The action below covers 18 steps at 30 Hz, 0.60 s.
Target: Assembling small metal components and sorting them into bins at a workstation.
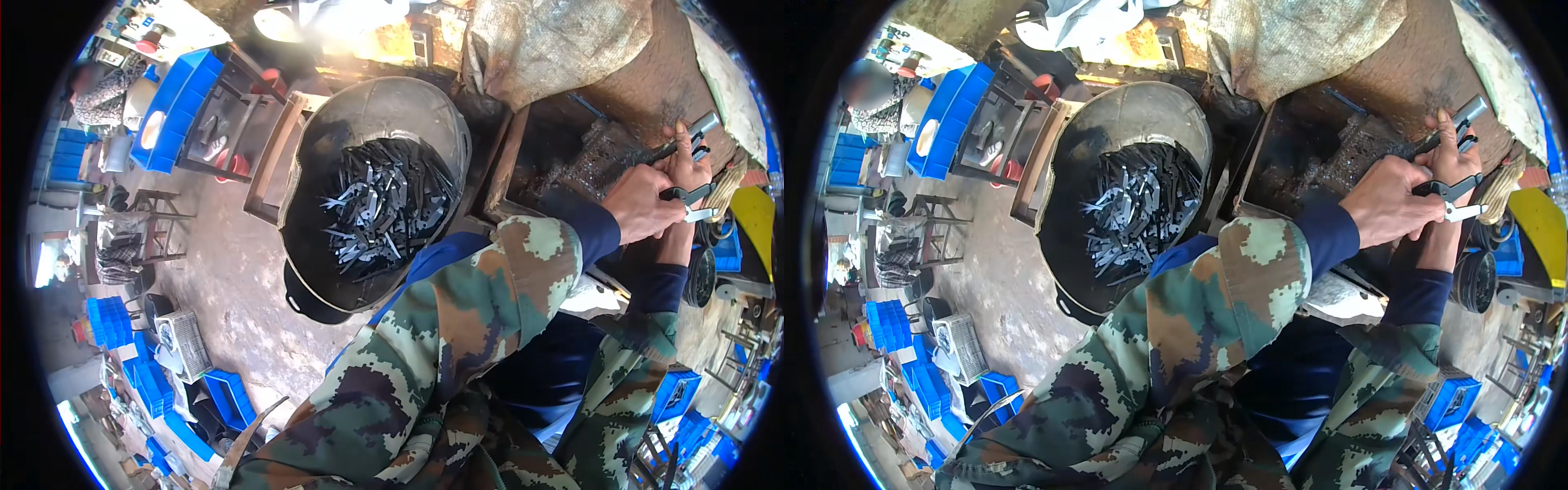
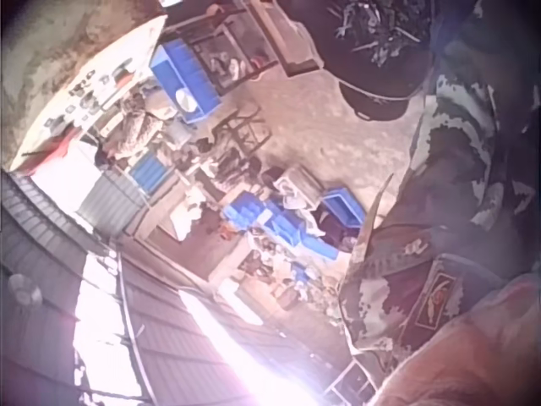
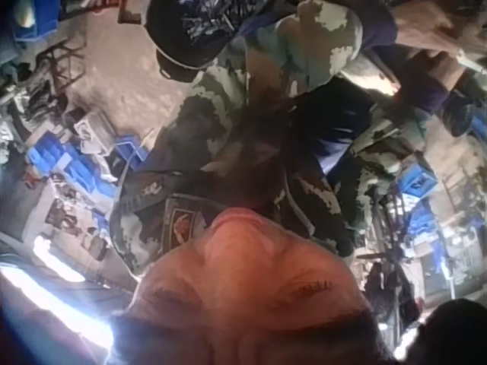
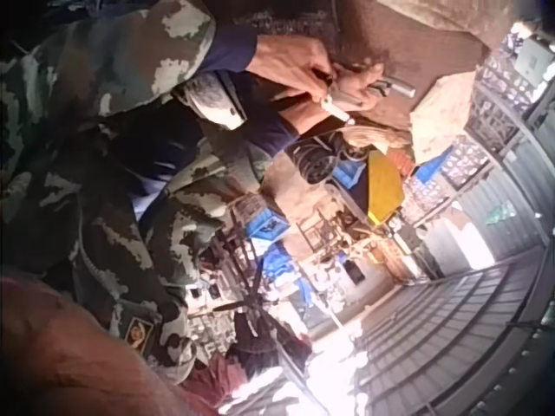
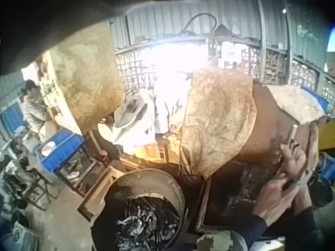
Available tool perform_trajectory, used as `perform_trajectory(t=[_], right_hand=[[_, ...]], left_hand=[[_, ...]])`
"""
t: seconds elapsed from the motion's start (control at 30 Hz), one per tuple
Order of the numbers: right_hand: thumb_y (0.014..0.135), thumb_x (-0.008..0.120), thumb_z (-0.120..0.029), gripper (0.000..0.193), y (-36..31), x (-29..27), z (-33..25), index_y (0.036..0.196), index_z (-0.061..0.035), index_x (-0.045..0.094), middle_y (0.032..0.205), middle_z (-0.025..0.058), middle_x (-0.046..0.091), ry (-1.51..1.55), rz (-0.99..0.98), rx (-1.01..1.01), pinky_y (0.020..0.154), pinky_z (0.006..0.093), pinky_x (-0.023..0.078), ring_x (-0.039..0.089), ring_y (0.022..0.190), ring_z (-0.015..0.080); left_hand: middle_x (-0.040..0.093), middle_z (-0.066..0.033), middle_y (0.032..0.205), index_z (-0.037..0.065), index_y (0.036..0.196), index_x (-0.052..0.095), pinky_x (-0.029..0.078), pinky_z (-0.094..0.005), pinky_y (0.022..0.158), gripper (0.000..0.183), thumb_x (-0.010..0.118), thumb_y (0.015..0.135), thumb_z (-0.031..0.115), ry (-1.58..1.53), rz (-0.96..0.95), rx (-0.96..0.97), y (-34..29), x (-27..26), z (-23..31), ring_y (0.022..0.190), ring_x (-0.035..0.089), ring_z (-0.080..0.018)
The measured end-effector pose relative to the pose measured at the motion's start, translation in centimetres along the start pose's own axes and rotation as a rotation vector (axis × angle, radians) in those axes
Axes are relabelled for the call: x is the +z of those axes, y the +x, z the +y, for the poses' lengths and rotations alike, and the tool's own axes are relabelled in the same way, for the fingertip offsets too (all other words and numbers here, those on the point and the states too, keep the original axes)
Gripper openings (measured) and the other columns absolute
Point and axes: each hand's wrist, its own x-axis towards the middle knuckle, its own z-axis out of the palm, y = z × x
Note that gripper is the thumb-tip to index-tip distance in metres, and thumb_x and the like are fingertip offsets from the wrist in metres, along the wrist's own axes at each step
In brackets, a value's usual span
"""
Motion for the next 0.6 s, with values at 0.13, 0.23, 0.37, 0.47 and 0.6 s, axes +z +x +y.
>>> perform_trajectory(t=[0.13,0.23,0.37,0.47,0.6], right_hand=[[0.095,0.065,-0.027,0.03,0.5,-0.4,1.4,0.113,-0.003,0.061,0.091,0.0076,0.072,0.109,-0.108,-0.044,0.038,0.0243,0.041,0.052,0.044,0.0087],[0.096,0.064,-0.026,0.029,1.1,-0.6,1.7,0.115,-0.0041,0.059,0.094,0.0088,0.072,0.092,-0.113,-0.025,0.039,0.0247,0.041,0.051,0.043,0.0098],[0.096,0.065,-0.022,0.026,1.9,-1.4,3.0,0.113,-0.0044,0.06,0.092,0.0117,0.072,0.147,-0.117,-0.074,0.041,0.0249,0.04,0.052,0.046,0.0105],[0.095,0.065,-0.017,0.023,2.4,-1.8,3.8,0.112,-0.0027,0.061,0.089,0.0132,0.071,0.221,-0.151,-0.126,0.046,0.0254,0.042,0.055,0.053,0.0106],[0.095,0.064,-0.017,0.024,1.7,-0.5,2.6,0.114,-0.0026,0.061,0.087,0.0099,0.07,0.247,-0.133,-0.049,0.055,0.0266,0.046,0.059,0.062,0.0107]], left_hand=[[0.066,-0.0133,0.073,-0.008,0.087,0.069,0.052,-0.0329,0.063,0.029,0.067,0.077,0.019,0.062,0.095,0.066,0.0,-0.3,-0.2,0.066,0.064,-0.0165],[0.069,-0.0188,0.083,-0.004,0.088,0.07,0.052,-0.0362,0.073,0.036,0.07,0.071,0.027,0.2,0.108,0.062,0.2,-0.6,-0.4,0.075,0.067,-0.0235],[0.068,-0.0176,0.083,0.002,0.083,0.07,0.052,-0.0365,0.074,0.028,0.069,0.071,0.027,0.209,0.104,0.063,-0.2,-0.6,1.1,0.076,0.066,-0.0306],[0.068,-0.0193,0.085,0.002,0.084,0.07,0.052,-0.0384,0.075,0.028,0.068,0.072,0.027,0.191,0.124,0.13,-0.3,-0.6,1.7,0.079,0.067,-0.0338],[0.066,-0.0222,0.096,0.004,0.108,0.064,0.052,-0.0419,0.081,0.035,0.066,0.078,0.02,0.3,0.132,0.28,-0.2,-0.2,1.1,0.088,0.066,-0.0391]])
